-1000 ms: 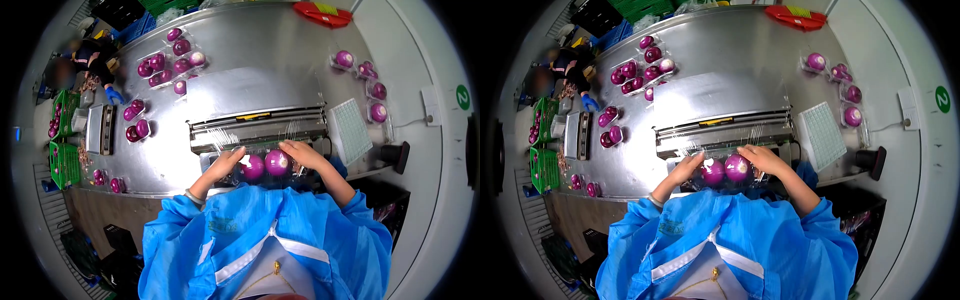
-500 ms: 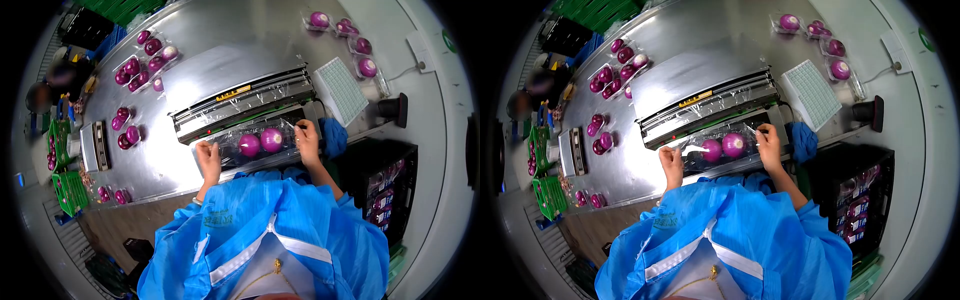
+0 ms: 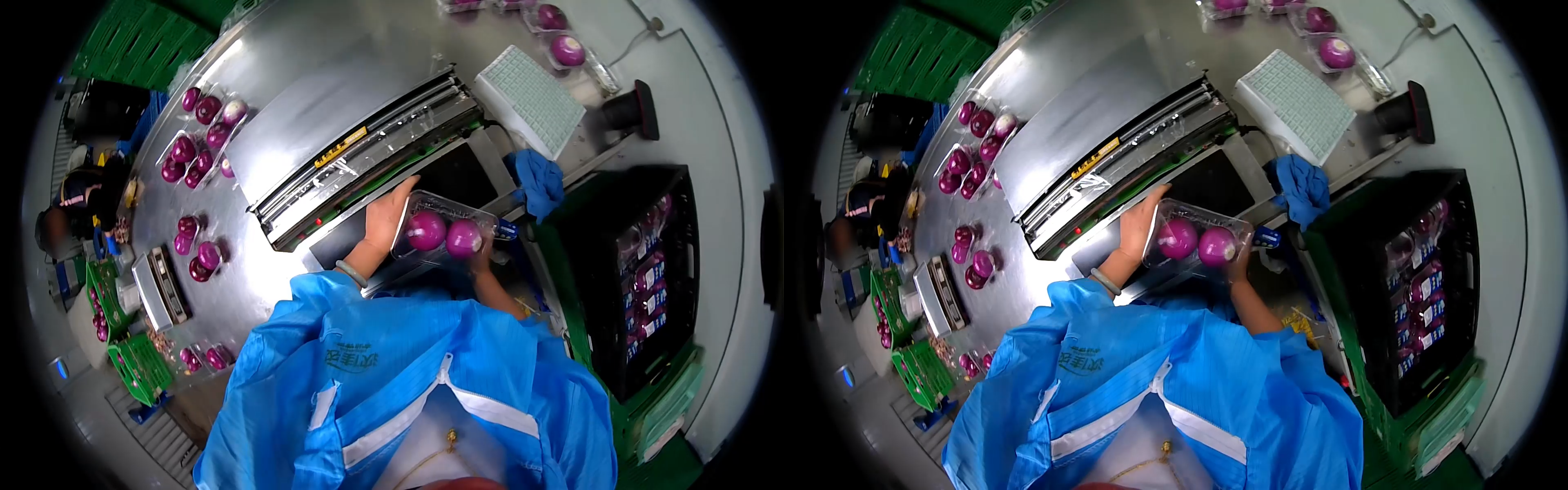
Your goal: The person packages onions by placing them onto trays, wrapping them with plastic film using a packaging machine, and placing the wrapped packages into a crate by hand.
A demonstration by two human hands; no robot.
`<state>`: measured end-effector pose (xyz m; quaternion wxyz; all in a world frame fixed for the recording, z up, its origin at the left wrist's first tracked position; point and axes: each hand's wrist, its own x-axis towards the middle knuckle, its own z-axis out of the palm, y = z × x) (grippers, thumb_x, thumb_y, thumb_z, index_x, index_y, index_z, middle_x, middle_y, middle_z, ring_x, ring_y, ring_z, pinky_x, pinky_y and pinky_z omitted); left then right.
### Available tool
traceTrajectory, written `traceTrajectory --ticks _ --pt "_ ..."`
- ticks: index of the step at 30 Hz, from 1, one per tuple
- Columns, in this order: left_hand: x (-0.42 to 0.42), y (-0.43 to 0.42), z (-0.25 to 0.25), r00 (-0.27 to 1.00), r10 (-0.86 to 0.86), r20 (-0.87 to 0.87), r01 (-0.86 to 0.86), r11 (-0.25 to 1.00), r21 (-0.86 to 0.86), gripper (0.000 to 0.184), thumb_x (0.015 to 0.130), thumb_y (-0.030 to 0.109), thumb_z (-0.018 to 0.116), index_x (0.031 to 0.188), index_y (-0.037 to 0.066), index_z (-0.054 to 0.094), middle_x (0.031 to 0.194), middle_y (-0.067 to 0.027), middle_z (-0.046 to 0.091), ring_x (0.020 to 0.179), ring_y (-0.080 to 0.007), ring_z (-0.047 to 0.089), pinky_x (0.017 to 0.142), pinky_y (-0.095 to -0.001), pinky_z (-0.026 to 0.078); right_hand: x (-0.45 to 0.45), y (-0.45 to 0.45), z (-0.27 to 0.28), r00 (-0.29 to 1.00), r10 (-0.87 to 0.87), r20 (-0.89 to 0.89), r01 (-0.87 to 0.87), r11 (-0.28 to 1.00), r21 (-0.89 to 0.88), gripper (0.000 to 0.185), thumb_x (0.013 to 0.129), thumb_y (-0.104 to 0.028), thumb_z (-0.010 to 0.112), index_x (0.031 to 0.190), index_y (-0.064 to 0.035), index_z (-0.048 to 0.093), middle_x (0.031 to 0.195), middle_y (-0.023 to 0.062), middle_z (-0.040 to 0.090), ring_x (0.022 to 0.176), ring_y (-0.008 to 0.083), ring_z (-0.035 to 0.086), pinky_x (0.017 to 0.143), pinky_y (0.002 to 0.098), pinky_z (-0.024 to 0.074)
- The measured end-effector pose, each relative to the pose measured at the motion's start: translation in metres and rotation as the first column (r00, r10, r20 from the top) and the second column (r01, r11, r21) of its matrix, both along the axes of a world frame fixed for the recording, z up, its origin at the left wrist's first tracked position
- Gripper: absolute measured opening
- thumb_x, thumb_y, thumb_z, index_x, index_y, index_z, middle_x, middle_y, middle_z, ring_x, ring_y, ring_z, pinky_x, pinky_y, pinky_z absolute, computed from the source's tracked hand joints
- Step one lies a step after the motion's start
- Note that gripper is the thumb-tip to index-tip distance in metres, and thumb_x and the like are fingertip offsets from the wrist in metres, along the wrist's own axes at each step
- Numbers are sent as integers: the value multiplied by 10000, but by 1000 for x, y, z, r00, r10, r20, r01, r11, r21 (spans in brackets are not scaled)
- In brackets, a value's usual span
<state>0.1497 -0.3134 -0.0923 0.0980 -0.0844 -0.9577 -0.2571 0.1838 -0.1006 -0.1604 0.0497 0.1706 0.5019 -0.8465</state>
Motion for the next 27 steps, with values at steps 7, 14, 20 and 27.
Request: traceTrajectory --ticks 7,14,20,27 --pt "28 46 87 794 -573 204 -110 194 975 381 922 188 672 1232 43 505 950 -15 571 877 -95 565 810 -224 464 24 10 95 797 604 5 -508 674 -537 287 983 -263 512 1103 -11 576 950 171 668 869 212 658 704 357 500" --pt "46 114 166 483 -876 5 -336 -180 924 727 943 293 584 1535 191 174 1498 -217 297 1345 -381 386 1035 -492 418 -4 71 158 584 811 -41 -773 571 277 325 976 -293 525 1086 3 604 1013 188 668 912 240 662 715 368 505" --pt "34 178 151 156 -966 206 -732 27 681 590 947 256 589 1454 128 316 1418 -156 414 1257 -327 481 1002 -449 447 0 176 317 668 718 -195 -390 561 730 486 943 -273 602 1309 26 485 1202 198 601 1110 259 609 924 364 473" --pt "11 264 129 320 -744 586 -320 497 806 408 958 167 584 1341 91 468 1286 -106 548 1167 -239 550 972 -389 460 10 269 251 938 343 -55 -276 832 482 451 986 -323 513 1334 -37 491 1275 102 575 1150 200 557 986 360 443"
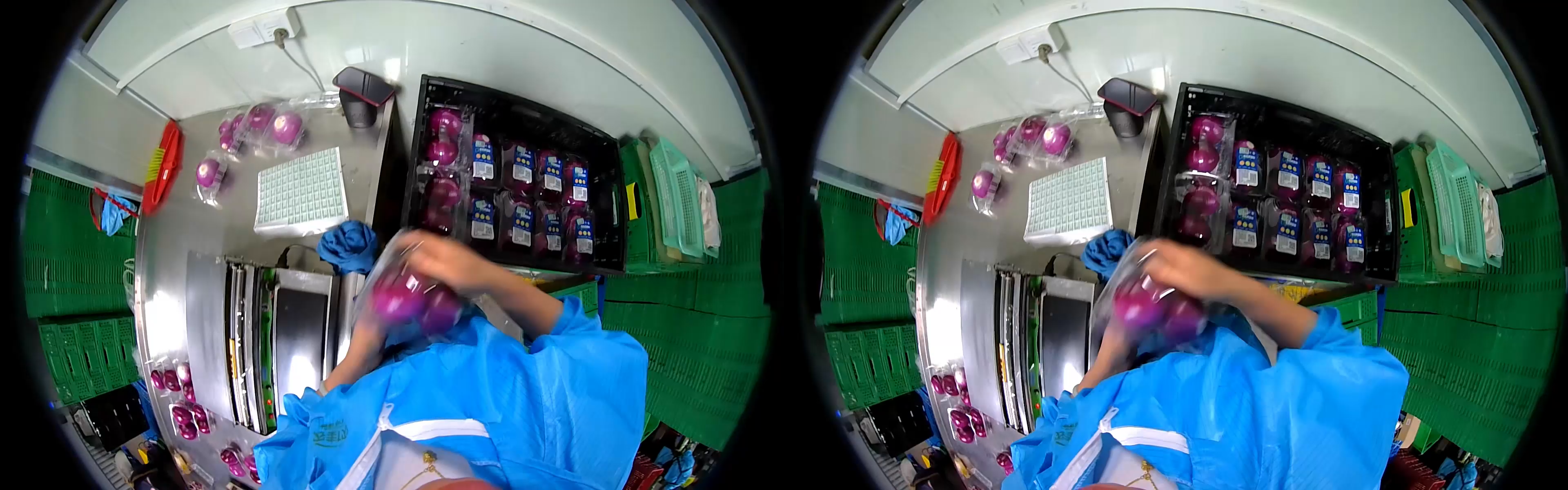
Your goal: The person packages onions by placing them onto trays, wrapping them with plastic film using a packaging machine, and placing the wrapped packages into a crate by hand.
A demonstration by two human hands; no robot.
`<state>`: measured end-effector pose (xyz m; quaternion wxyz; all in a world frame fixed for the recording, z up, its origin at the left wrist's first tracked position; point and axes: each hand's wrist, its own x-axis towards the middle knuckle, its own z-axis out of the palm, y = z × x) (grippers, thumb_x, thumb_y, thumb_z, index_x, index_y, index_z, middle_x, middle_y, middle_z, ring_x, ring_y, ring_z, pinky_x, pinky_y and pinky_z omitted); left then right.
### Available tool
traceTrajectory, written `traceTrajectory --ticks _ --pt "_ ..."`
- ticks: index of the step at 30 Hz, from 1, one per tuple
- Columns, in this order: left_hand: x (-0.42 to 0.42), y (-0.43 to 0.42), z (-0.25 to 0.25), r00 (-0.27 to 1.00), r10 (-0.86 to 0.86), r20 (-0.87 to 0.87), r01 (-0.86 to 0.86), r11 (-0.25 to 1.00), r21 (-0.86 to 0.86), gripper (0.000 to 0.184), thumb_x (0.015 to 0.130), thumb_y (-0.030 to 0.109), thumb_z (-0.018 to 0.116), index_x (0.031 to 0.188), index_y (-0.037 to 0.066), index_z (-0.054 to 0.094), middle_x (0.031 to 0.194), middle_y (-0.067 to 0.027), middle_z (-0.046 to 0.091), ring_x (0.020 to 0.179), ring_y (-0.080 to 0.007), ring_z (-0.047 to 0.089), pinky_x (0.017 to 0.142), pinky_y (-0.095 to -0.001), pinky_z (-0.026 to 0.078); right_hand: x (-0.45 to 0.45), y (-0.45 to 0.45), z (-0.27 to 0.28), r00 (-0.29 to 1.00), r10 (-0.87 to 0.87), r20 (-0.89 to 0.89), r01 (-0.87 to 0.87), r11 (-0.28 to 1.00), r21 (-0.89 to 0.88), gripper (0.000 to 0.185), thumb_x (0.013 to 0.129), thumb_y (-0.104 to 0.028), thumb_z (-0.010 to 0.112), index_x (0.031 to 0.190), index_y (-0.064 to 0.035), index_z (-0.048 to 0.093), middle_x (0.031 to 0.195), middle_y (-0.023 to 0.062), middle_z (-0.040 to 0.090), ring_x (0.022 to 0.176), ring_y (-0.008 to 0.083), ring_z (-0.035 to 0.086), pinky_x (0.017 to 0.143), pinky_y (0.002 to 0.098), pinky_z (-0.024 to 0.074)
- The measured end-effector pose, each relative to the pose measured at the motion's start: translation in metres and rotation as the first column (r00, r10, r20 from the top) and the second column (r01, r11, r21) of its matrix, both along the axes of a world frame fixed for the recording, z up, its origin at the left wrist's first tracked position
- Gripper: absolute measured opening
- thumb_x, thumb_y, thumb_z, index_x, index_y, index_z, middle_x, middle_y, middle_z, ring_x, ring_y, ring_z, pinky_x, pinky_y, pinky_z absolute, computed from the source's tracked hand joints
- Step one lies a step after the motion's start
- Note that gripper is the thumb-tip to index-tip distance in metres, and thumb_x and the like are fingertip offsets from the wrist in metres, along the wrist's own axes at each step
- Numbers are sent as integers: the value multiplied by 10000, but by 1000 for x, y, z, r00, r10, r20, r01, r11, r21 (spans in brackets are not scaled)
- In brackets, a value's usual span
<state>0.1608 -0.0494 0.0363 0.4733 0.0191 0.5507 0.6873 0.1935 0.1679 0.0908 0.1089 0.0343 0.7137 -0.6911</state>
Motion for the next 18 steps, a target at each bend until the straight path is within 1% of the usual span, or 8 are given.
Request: traceTrajectory --ticks 2,4,6,8,15,16,17,18 --pt "-11 2 2 993 45 110 -48 998 30 165 960 82 555 1124 67 538 1126 -87 612 935 -166 617 844 -295 491 1 58 10 844 -505 182 519 854 -37 456 986 -437 502 1265 -80 555 1136 62 607 1010 169 579 867 308 479" --pt "-24 7 6 995 85 54 -87 995 40 124 961 65 544 1083 82 543 1047 -88 641 861 -149 630 786 -290 509 -7 117 10 399 -805 439 912 398 -99 523 976 -535 472 1224 -86 575 1073 56 611 962 184 577 838 337 486" --pt "-33 13 5 975 203 90 -203 979 -13 114 961 70 543 1075 78 547 1000 -72 643 835 -134 607 774 -270 488 -6 213 -80 380 -925 -5 919 378 -114 518 997 -479 464 1297 -64 540 1057 67 603 926 183 563 818 307 482" --pt "-39 14 -5 946 280 165 -283 959 -9 115 958 64 544 1073 74 548 975 -66 640 813 -132 594 767 -264 479 -18 262 -104 360 -925 -123 926 339 166 566 1005 -448 459 1322 19 504 1199 124 602 1105 212 548 975 324 405" --pt "-27 15 -11 920 309 241 -294 951 -98 125 951 92 567 1075 80 554 954 -61 647 807 -129 598 749 -269 483 -73 313 -246 402 -915 -43 889 379 257 615 1002 -492 421 1290 41 526 1263 189 582 1171 298 532 1016 365 376" --pt "-25 14 -9 924 316 213 -295 947 -127 120 944 106 584 1058 71 566 941 -60 650 806 -127 599 744 -269 485 -71 304 -226 480 -878 6 837 460 296 632 988 -514 439 1335 9 519 1356 182 538 1254 309 481 1069 369 335" --pt "-25 14 -9 922 321 218 -299 946 -126 116 941 107 589 1049 70 570 940 -59 651 806 -125 598 745 -266 484 -75 313 -244 536 -839 -88 732 411 543 532 1016 -419 403 1324 -5 536 1328 206 557 1237 330 507 1046 395 364" --pt "-23 12 -8 912 348 217 -327 936 -131 113 937 108 594 1041 68 575 939 -57 651 806 -124 597 746 -264 482 -65 358 -313 855 -374 -361 394 13 919 436 1026 -294 365 1297 -13 559 1279 215 586 1180 342 553 1012 418 397"
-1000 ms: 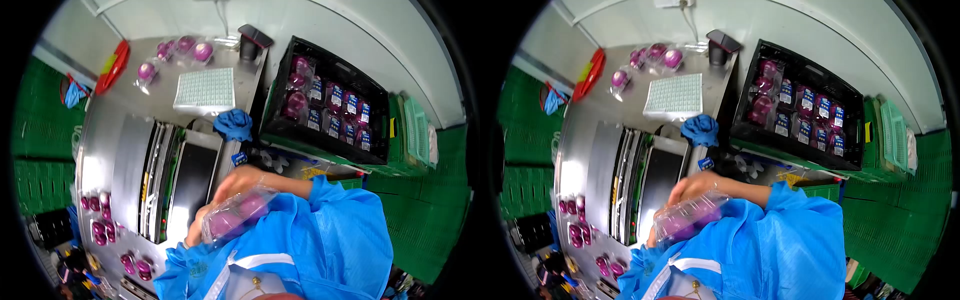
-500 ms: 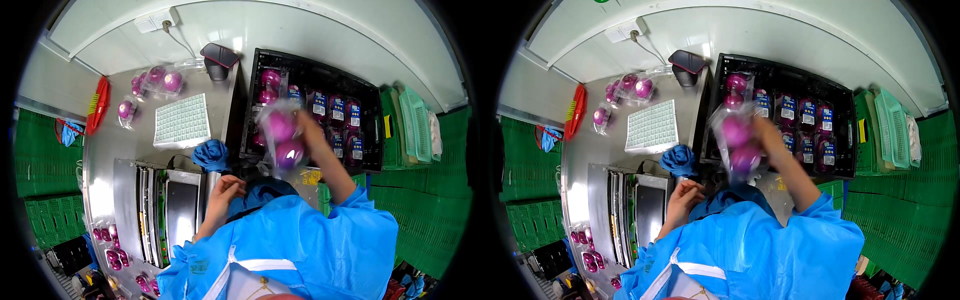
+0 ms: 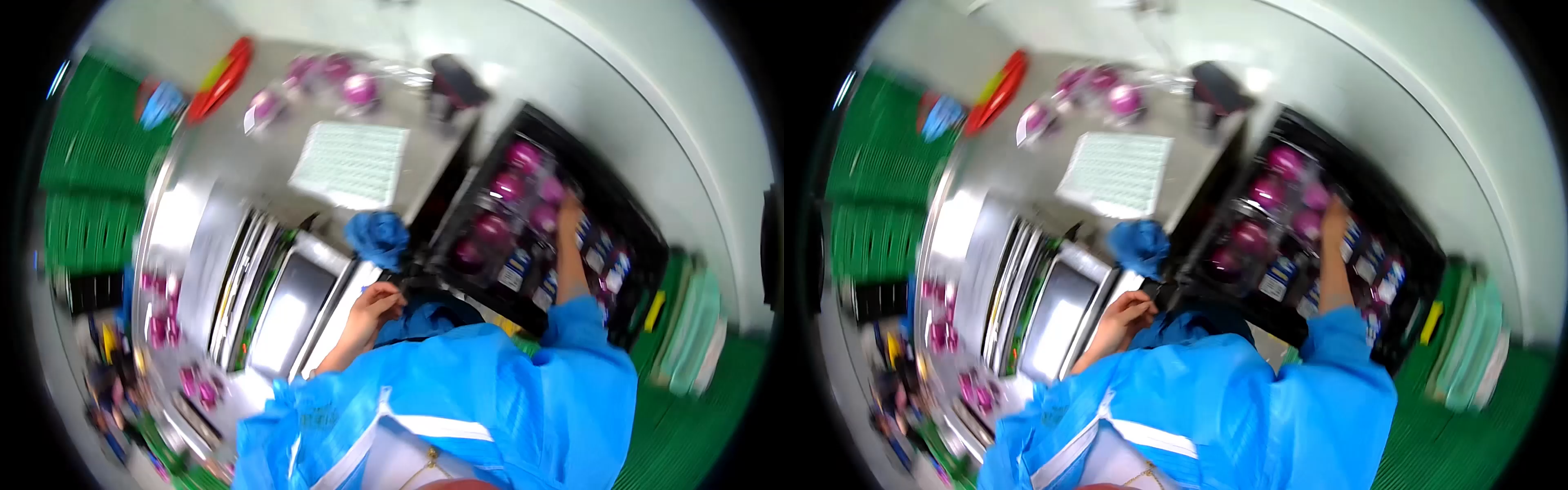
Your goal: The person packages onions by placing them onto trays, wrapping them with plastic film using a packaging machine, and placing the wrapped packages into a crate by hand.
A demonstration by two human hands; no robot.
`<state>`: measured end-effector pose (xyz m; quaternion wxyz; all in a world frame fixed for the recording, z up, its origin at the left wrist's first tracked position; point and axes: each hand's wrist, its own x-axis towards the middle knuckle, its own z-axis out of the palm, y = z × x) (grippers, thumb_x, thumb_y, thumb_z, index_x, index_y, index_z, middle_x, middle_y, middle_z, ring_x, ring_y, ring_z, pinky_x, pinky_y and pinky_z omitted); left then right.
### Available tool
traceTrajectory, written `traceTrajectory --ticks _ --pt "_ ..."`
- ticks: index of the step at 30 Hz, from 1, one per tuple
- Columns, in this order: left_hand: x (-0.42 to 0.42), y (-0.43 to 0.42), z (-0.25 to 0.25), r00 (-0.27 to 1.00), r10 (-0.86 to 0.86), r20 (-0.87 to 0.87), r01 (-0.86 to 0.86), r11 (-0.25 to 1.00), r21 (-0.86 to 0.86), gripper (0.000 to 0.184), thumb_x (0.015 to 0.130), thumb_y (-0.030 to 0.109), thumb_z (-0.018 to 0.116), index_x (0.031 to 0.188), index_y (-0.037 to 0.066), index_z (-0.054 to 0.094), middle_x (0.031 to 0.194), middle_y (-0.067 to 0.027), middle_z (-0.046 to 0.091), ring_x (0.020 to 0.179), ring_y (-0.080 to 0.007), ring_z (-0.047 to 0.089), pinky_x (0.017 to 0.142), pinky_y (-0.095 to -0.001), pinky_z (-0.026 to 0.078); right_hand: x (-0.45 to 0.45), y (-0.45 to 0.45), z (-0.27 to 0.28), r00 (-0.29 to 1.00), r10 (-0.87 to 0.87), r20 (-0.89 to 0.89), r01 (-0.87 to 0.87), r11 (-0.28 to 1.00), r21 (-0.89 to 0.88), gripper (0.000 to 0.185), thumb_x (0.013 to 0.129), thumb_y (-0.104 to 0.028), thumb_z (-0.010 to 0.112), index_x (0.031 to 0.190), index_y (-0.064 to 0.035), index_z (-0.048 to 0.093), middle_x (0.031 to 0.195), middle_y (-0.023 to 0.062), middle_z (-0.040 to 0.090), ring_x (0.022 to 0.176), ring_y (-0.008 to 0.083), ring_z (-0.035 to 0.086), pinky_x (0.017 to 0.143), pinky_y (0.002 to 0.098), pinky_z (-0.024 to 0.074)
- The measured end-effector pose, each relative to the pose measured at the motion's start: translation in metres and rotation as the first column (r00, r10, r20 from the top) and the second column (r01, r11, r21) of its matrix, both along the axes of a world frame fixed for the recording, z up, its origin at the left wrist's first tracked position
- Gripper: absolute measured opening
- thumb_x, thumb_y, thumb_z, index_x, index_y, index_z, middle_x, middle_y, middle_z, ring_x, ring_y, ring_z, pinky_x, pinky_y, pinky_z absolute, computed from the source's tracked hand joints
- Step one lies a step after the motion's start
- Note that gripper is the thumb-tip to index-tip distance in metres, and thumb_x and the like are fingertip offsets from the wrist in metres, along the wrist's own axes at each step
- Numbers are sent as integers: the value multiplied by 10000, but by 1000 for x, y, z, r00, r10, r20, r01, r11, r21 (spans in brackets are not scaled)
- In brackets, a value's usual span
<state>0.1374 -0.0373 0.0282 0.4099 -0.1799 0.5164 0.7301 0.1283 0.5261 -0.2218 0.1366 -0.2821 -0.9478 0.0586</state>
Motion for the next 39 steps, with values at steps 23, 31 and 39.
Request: traceTrajectory --ticks 23,31,39 --pt "338 -573 -155 -170 738 -653 -705 -554 -443 449 873 122 543 1313 44 499 1032 -82 621 774 -165 611 663 -300 488 -143 -525 338 112 990 89 -992 117 -49 187 912 -82 572 1057 26 617 1004 190 646 925 371 623 834 401 481" --pt "375 -751 -204 159 743 -650 -677 -397 -620 637 888 161 566 1464 23 331 1374 -200 512 1046 -312 631 909 -378 494 -97 -689 350 -118 928 353 -969 -31 -243 182 866 -95 623 1028 -12 633 941 185 645 871 377 621 771 432 491" --pt "340 -856 -251 776 549 -311 -169 -295 -940 536 685 454 791 890 -22 652 988 -183 654 909 -381 633 818 -425 509 -80 -748 350 -111 915 388 -946 23 -324 220 829 -123 675 1022 -23 637 947 173 656 895 370 622 785 437 498"
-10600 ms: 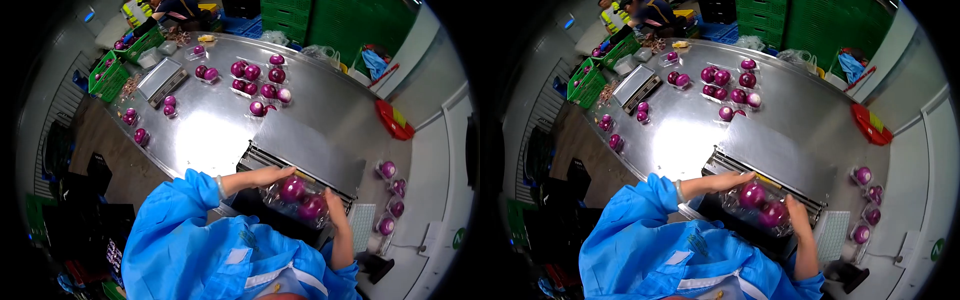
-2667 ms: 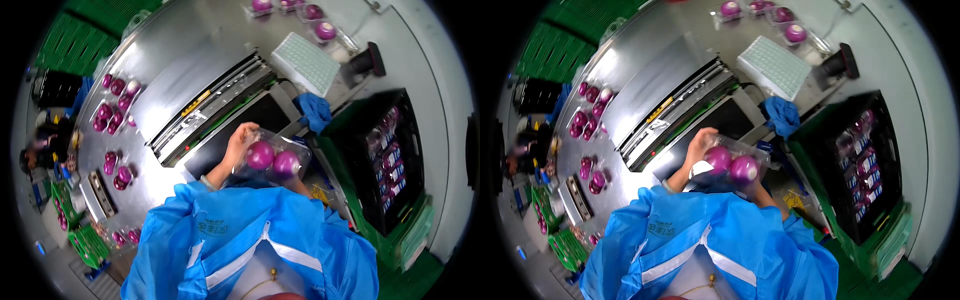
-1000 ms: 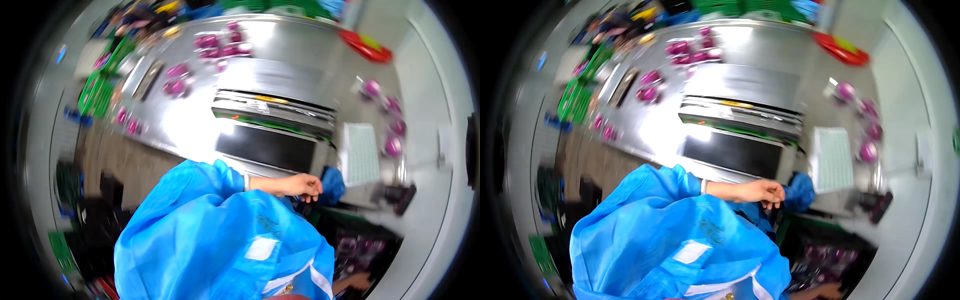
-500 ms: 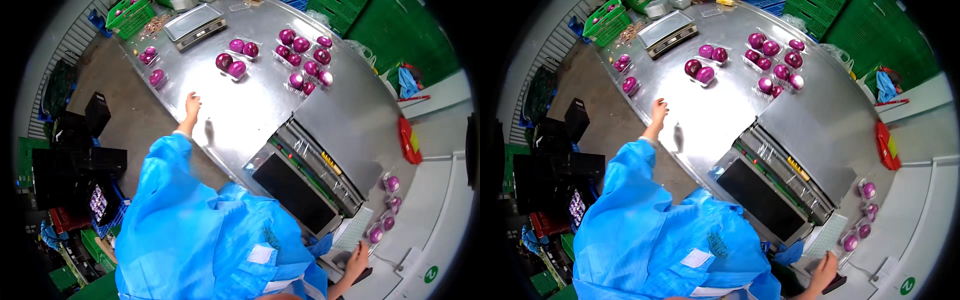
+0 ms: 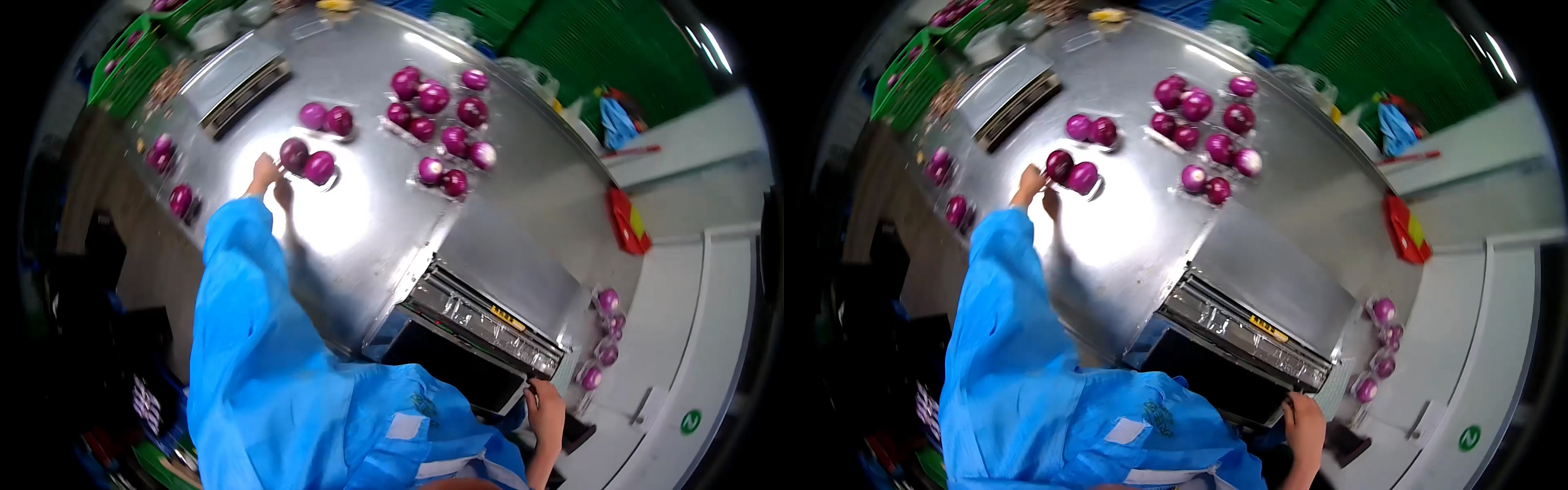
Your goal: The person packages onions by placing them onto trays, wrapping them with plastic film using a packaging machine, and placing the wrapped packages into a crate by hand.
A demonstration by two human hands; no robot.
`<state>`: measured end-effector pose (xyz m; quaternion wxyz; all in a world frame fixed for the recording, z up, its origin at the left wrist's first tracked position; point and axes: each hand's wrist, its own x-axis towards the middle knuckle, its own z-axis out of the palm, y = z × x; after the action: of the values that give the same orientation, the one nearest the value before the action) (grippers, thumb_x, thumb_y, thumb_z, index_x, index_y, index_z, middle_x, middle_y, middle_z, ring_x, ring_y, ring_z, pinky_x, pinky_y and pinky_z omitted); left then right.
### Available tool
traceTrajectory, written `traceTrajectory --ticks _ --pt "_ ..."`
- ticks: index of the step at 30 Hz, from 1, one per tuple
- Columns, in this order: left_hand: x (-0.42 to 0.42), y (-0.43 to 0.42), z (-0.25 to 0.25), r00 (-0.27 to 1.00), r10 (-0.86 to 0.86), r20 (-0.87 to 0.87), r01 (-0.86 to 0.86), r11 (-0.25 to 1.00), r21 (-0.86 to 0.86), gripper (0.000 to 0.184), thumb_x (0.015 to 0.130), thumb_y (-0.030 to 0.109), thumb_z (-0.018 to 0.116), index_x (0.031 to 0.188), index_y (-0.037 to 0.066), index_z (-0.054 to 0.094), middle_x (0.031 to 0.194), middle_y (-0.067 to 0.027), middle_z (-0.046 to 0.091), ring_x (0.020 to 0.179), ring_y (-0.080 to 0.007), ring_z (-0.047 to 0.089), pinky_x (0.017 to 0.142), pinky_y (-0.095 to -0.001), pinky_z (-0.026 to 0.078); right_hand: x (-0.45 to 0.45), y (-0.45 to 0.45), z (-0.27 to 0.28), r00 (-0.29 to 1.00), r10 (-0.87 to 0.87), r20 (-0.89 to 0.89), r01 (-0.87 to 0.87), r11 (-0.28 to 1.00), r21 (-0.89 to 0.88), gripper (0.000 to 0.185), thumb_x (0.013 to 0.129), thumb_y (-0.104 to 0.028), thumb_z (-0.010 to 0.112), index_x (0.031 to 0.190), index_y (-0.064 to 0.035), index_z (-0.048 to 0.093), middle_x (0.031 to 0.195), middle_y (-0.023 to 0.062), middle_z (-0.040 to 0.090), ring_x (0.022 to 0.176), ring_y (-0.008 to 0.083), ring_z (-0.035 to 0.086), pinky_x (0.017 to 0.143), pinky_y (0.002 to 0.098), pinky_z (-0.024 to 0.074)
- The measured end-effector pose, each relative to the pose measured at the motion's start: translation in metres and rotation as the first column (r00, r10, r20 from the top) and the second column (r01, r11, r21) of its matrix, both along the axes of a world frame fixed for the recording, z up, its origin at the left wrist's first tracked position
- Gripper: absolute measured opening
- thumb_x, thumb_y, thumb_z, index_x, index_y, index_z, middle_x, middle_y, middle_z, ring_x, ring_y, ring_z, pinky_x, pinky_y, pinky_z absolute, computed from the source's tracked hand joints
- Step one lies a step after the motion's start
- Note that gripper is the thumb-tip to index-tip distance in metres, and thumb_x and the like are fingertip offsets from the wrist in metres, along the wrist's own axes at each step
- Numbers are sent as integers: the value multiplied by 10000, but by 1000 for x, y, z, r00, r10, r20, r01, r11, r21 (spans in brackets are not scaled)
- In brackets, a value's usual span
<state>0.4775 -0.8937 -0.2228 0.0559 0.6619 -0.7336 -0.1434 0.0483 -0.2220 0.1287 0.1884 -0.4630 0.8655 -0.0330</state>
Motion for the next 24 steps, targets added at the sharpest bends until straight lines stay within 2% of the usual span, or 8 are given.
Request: traceTrajectory --ticks 3,5,7,9,12,17,20,24 --pt "-4 24 7 959 188 -211 -166 979 118 462 674 269 803 889 -58 556 883 -255 654 819 -276 673 687 -405 530 5 7 -19 999 51 7 -51 998 -29 219 838 -154 664 1025 -43 639 941 152 652 902 361 618 784 446 502" --pt "-11 73 28 646 414 -641 -173 898 405 200 777 47 647 853 -7 470 789 -170 610 732 -233 641 560 -370 546 12 7 -31 995 80 53 -78 996 -46 205 846 -170 651 1014 -53 637 920 131 648 890 341 620 767 435 508" --pt "-7 121 28 401 451 -797 -41 878 476 177 795 -20 571 854 34 413 789 -129 559 707 -207 592 680 -394 615 21 3 -41 985 138 107 -133 990 -51 195 853 -193 637 1000 -64 634 892 107 643 866 310 623 742 412 515" --pt "-10 168 12 -113 601 -791 -18 795 607 199 760 -129 488 815 33 387 741 -80 467 696 -183 540 911 -500 568 29 0 -53 972 202 123 -189 976 -111 181 855 -186 634 996 -72 634 880 85 638 851 290 624 740 397 512" --pt "-9 234 0 -416 613 -672 27 747 664 320 696 -186 432 975 -33 471 961 -137 583 903 -249 614 1003 -489 530 34 -4 -61 938 308 159 -292 950 -112 187 861 -195 639 1000 -69 632 915 90 649 883 294 627 777 395 512" --pt "-46 313 120 -267 527 -807 106 848 519 450 724 -104 489 1157 14 489 1102 -122 589 974 -244 622 973 -436 525 23 -21 -57 884 447 134 -403 876 -265 191 856 -195 648 1005 -74 640 898 62 630 863 251 619 742 361 514" --pt "-74 323 182 -63 450 -891 250 871 422 537 725 -35 524 1253 59 494 1077 -80 606 946 -178 625 929 -414 538 12 -39 -69 927 346 146 -231 832 -504 244 869 -151 636 1101 -78 611 1084 111 635 938 294 628 819 387 522" --pt "-178 340 261 132 376 -917 459 797 393 633 691 21 560 1319 58 482 1183 -126 624 1066 -258 651 823 -431 586 -13 -76 -62 628 247 738 250 834 -492 550 853 -59 631 1370 -31 447 1292 94 503 860 144 586 705 296 527"
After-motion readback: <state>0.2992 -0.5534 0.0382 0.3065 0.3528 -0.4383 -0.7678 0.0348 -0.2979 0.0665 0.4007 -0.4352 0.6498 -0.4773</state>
